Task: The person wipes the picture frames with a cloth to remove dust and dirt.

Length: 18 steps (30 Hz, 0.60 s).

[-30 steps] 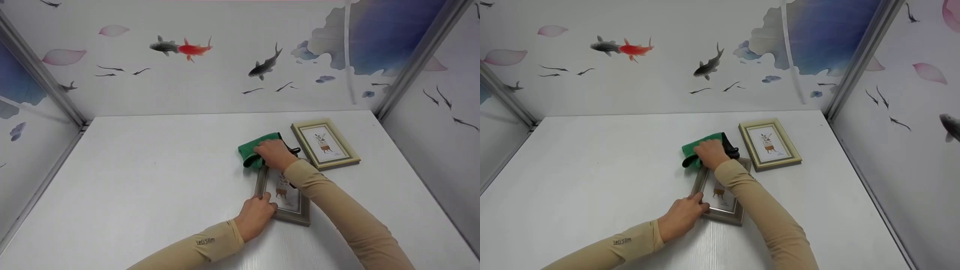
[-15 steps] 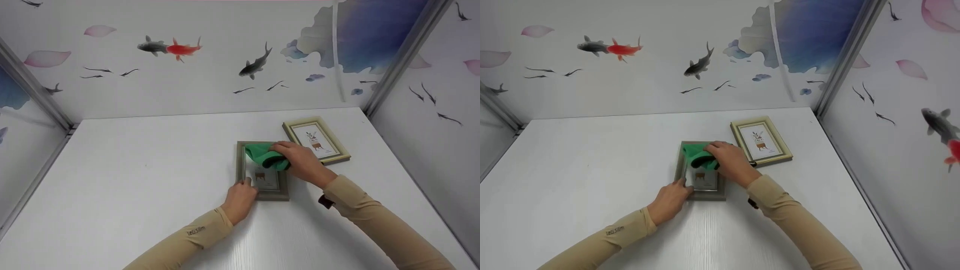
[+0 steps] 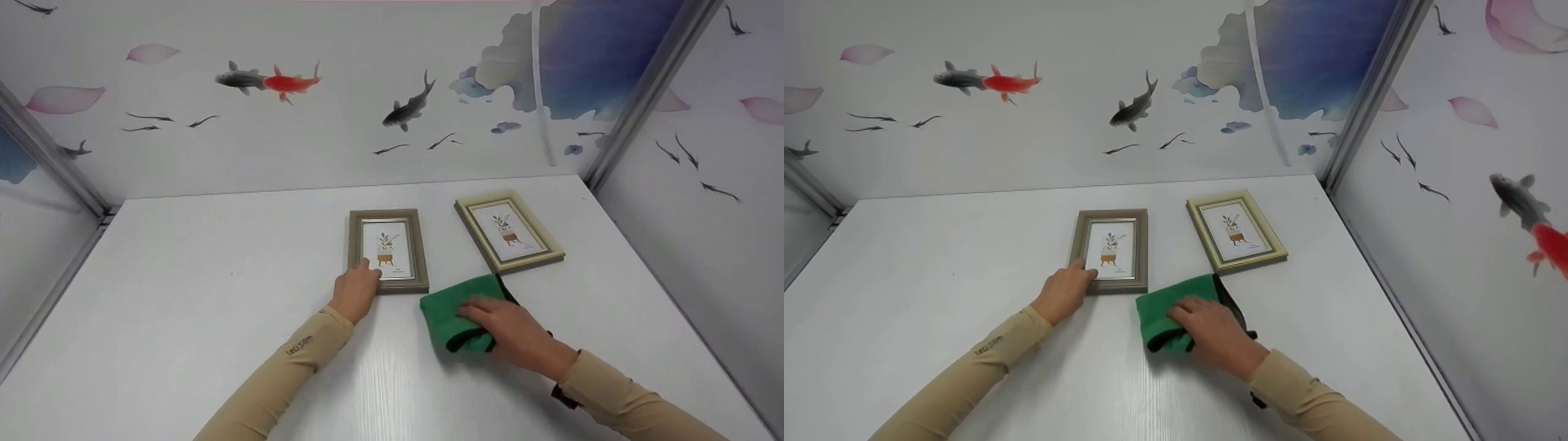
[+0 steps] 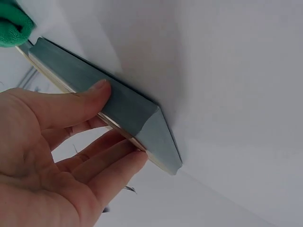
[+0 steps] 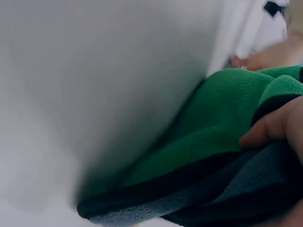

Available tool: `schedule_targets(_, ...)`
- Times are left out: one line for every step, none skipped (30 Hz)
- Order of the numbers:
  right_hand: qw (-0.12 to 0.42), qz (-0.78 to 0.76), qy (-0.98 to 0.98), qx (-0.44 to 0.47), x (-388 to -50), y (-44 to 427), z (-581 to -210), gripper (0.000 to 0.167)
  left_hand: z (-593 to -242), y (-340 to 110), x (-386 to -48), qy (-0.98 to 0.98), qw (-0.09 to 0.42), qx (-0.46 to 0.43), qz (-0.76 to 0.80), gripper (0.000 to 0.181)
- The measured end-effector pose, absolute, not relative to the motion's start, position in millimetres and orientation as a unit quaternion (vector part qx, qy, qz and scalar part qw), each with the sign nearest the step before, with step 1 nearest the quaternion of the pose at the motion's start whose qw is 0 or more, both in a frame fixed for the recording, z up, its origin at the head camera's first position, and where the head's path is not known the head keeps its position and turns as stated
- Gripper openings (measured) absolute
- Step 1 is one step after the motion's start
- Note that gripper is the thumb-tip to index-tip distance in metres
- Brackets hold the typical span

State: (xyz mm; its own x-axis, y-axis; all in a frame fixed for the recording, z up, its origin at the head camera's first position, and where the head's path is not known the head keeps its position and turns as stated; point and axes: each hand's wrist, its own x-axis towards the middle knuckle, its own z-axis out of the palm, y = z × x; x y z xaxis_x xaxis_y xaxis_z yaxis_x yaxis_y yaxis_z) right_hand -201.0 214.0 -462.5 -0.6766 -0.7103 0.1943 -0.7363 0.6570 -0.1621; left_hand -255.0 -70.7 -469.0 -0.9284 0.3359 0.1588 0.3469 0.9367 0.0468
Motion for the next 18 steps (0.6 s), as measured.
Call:
schedule_targets(0.045, 0.114, -0.907, 0.403, -196.6, 213.4, -466.8, 0.062, -468.8, -72.8, -256.5, -0.981, 0.076, -0.174, -0.039, 0.014)
schedule_targets(0.034, 0.112, -0.905, 0.408, -192.8, 213.1, -470.6, 0.06, -468.6, -74.6, -257.9, -0.981, 0.079, -0.174, -0.041, 0.015)
schedule_targets(0.025, 0.111, -0.904, 0.413, -189.6, 213.1, -473.5, 0.059, -468.3, -76.1, -258.9, -0.98, 0.083, -0.174, -0.043, 0.015)
schedule_targets(0.017, 0.111, -0.901, 0.418, -186.7, 213.5, -475.2, 0.058, -468.2, -77.6, -259.8, -0.98, 0.087, -0.176, -0.045, 0.015)
schedule_targets(0.006, 0.111, -0.899, 0.423, -184.3, 214.6, -476.1, 0.06, -468.2, -78.8, -260.4, -0.979, 0.09, -0.177, -0.048, 0.015)
schedule_targets(-0.008, 0.113, -0.897, 0.428, -182.2, 216.2, -475.8, 0.063, -468.1, -79.7, -260.9, -0.979, 0.09, -0.179, -0.049, 0.015)
schedule_targets(-0.026, 0.115, -0.892, 0.436, -180.8, 218.6, -474.7, 0.068, -467.9, -80.4, -261.3, -0.978, 0.089, -0.18, -0.051, 0.015)
schedule_targets(-0.05, 0.12, -0.888, 0.442, -180.1, 221.6, -472.7, 0.073, -467.8, -80.8, -261.7, -0.978, 0.085, -0.18, -0.054, 0.016)
schedule_targets(-0.079, 0.129, -0.882, 0.445, -179.7, 225.1, -469.9, 0.078, -467.3, -80.9, -261.8, -0.979, 0.078, -0.179, -0.059, 0.018)
schedule_targets(-0.109, 0.14, -0.877, 0.447, -180.0, 228.8, -466.7, 0.082, -466.7, -81.0, -261.7, -0.98, 0.068, -0.177, -0.065, 0.02)
schedule_targets(-0.138, 0.153, -0.872, 0.445, -181.1, 232.7, -463.4, 0.084, -465.9, -81.1, -261.4, -0.981, 0.056, -0.175, -0.07, 0.022)
schedule_targets(-0.16, 0.169, -0.866, 0.442, -182.9, 236.6, -460.1, 0.085, -465.3, -81.1, -261.0, -0.981, 0.047, -0.173, -0.079, 0.025)
schedule_targets(-0.173, 0.187, -0.861, 0.44, -185.7, 240.4, -457.3, 0.085, -465.1, -81.3, -260.5, -0.98, 0.041, -0.172, -0.089, 0.026)
schedule_targets(-0.185, 0.206, -0.857, 0.435, -188.8, 244.2, -454.7, 0.084, -465.1, -81.5, -259.8, -0.979, 0.038, -0.173, -0.1, 0.026)
schedule_targets(-0.19, 0.224, -0.855, 0.428, -192.2, 247.6, -452.3, 0.083, -465.4, -81.5, -259.4, -0.978, 0.036, -0.174, -0.11, 0.026)
schedule_targets(-0.189, 0.238, -0.854, 0.423, -195.9, 250.8, -449.9, 0.081, -465.8, -81.4, -258.7, -0.977, 0.037, -0.177, -0.115, 0.027)
schedule_targets(-0.184, 0.252, -0.853, 0.419, -199.7, 253.4, -447.5, 0.078, -465.8, -81.3, -257.9, -0.976, 0.042, -0.18, -0.118, 0.027)
schedule_targets(-0.175, 0.263, -0.854, 0.413, -203.4, 255.6, -445.3, 0.075, -465.9, -81.2, -257.2, -0.974, 0.05, -0.183, -0.12, 0.027)
